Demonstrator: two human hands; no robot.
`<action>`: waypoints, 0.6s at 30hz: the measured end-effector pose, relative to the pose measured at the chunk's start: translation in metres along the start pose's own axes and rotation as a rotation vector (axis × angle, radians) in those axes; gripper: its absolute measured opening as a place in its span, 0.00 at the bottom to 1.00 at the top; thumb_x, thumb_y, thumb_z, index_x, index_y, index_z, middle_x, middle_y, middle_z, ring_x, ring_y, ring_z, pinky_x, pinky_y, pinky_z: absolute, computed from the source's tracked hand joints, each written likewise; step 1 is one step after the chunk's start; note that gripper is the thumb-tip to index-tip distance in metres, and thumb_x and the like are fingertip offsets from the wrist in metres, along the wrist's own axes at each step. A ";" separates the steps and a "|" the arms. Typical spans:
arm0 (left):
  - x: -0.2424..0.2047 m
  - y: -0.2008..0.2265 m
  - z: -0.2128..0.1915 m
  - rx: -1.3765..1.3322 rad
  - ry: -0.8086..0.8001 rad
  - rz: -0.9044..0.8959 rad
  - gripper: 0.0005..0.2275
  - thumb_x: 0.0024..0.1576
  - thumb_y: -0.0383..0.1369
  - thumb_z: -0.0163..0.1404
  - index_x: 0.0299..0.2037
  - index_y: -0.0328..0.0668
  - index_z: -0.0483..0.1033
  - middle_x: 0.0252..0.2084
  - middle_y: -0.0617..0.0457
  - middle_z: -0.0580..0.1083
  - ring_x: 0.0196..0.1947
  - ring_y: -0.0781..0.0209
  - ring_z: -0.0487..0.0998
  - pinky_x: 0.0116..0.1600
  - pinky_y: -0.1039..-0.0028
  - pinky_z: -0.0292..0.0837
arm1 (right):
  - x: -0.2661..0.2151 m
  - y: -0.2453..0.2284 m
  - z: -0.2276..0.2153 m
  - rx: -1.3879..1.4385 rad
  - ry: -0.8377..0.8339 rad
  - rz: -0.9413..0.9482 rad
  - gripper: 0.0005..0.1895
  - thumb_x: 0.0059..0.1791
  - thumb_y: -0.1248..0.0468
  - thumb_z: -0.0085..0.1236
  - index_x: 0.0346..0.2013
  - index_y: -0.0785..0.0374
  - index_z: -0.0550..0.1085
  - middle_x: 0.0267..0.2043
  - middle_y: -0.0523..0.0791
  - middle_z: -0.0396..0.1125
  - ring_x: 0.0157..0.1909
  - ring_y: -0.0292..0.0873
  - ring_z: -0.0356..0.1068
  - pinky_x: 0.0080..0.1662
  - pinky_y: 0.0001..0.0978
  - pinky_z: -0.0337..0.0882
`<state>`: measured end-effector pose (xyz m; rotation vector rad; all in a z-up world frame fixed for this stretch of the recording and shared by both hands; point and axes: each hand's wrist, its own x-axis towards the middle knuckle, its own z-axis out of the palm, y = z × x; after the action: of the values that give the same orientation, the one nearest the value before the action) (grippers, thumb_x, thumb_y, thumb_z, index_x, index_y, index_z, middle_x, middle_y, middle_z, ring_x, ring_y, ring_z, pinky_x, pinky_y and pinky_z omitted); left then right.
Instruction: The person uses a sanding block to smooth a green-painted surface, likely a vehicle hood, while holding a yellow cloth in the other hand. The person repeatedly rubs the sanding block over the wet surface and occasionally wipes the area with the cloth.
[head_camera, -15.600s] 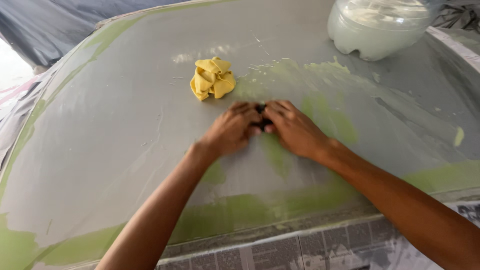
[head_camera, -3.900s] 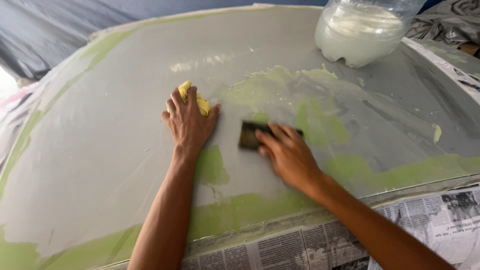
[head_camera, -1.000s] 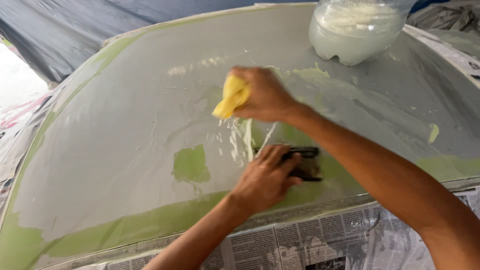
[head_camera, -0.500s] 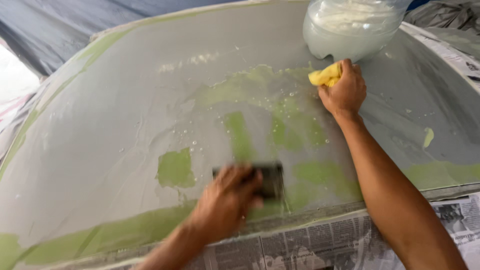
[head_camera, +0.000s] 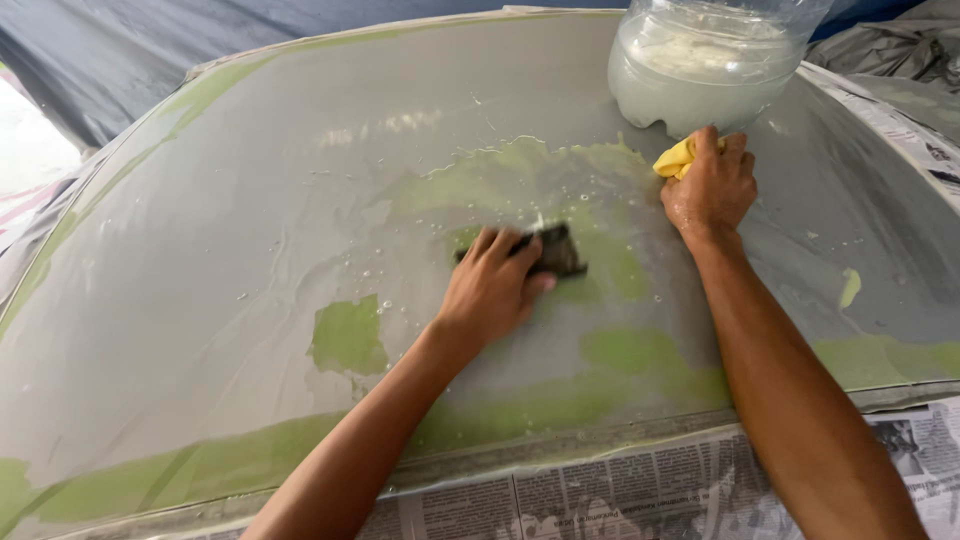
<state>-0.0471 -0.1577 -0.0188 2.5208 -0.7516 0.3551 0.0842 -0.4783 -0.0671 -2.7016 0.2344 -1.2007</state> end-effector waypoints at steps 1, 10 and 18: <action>0.000 0.002 0.000 0.014 0.029 0.039 0.20 0.61 0.41 0.50 0.57 0.34 0.74 0.59 0.41 0.70 0.60 0.40 0.68 0.61 0.50 0.71 | -0.002 -0.003 0.000 -0.009 0.003 -0.016 0.28 0.38 0.62 0.75 0.48 0.55 0.70 0.51 0.55 0.64 0.48 0.61 0.69 0.42 0.52 0.74; -0.032 0.018 0.014 0.048 -0.117 0.297 0.19 0.63 0.37 0.50 0.61 0.35 0.72 0.66 0.37 0.66 0.66 0.37 0.64 0.66 0.48 0.64 | -0.001 -0.009 0.006 -0.094 -0.078 0.023 0.24 0.42 0.64 0.71 0.48 0.55 0.69 0.53 0.55 0.62 0.49 0.59 0.69 0.39 0.51 0.75; -0.097 0.032 0.005 -0.075 0.008 0.299 0.21 0.64 0.40 0.50 0.61 0.30 0.73 0.66 0.35 0.66 0.66 0.35 0.66 0.69 0.48 0.62 | -0.007 -0.002 -0.005 -0.017 -0.023 -0.008 0.28 0.39 0.63 0.73 0.50 0.58 0.69 0.52 0.56 0.62 0.49 0.61 0.68 0.40 0.52 0.74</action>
<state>-0.1444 -0.1406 -0.0469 2.3369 -1.1207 0.4286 0.0760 -0.4758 -0.0679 -2.7316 0.2323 -1.1743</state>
